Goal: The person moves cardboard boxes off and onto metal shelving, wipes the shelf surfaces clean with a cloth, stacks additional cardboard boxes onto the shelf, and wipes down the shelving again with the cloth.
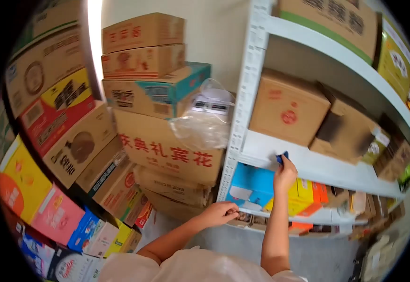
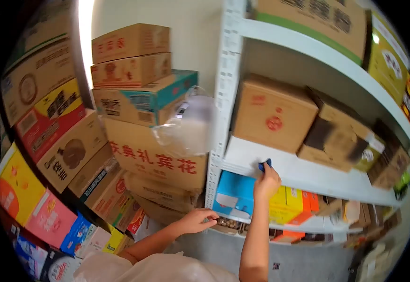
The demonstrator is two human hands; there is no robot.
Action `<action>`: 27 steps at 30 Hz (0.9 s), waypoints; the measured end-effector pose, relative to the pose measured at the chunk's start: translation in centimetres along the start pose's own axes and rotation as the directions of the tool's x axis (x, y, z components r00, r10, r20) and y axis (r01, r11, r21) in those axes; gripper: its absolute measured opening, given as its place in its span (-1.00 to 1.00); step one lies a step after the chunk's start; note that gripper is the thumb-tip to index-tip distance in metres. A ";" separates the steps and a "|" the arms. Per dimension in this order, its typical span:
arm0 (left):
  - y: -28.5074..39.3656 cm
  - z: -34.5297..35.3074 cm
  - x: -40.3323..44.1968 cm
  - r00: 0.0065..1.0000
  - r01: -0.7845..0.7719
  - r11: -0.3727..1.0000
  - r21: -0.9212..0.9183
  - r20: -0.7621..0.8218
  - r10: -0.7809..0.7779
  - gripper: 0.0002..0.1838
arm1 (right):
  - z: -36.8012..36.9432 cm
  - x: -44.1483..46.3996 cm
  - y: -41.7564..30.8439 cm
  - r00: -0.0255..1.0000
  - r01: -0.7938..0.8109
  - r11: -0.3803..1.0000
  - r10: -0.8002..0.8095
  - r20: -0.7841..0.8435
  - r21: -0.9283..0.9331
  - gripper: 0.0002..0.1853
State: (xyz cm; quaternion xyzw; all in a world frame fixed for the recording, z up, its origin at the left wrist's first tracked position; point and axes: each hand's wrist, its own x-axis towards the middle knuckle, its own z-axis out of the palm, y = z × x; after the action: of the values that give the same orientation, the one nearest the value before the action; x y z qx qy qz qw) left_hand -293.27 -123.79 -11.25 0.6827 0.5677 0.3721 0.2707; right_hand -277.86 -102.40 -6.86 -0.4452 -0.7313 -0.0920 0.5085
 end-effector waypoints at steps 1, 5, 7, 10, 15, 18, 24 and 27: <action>-0.5 -0.8 -0.8 0.999 0.006 1.000 0.004 -0.031 -0.006 -0.75 | -0.6 -0.1 -1.8 0.998 -0.036 0.989 0.042 -0.042 0.147 -0.66; -2.7 -4.0 -3.9 0.994 -0.001 1.000 0.009 -0.112 0.002 -0.75 | -1.7 -0.1 -9.2 0.994 -0.023 0.902 0.067 -0.087 0.431 -0.67; -3.7 -6.1 -5.6 0.989 0.028 0.999 0.025 -0.143 -0.025 -0.75 | -1.4 0.1 -12.9 0.995 0.020 0.869 0.033 -0.098 0.494 -0.66; -5.6 -9.7 -8.1 0.977 0.066 0.998 -0.012 -0.202 -0.067 -0.75 | -0.2 0.4 -18.4 0.992 0.102 0.817 -0.043 -0.117 0.567 -0.65; -8.9 -16.8 -12.4 0.953 0.144 0.989 -0.026 -0.266 -0.145 -0.73 | 3.1 2.6 -27.3 0.994 0.109 0.727 -0.085 -0.068 0.678 -0.68; -10.4 -21.1 -15.0 0.937 0.150 0.988 -0.044 -0.312 -0.156 -0.72 | 5.1 5.9 -32.3 0.990 0.140 0.680 -0.105 -0.093 0.720 -0.65; -13.8 -29.2 -19.5 0.902 0.153 0.988 -0.033 -0.403 -0.153 -0.74 | 10.0 13.4 -41.5 0.988 0.095 0.631 0.034 -0.150 0.770 -0.36; -14.9 -33.1 -20.8 0.884 0.181 0.983 -0.026 -0.433 -0.174 -0.75 | 12.1 16.2 -45.8 0.983 0.101 0.683 0.043 -0.177 0.724 -0.36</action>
State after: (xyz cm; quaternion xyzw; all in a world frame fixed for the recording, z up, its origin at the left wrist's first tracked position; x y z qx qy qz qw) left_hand -330.49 -142.76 -8.12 0.5299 0.6764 0.4840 0.1654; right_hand -321.37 -113.11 15.46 -0.1841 -0.6655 0.1589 0.7057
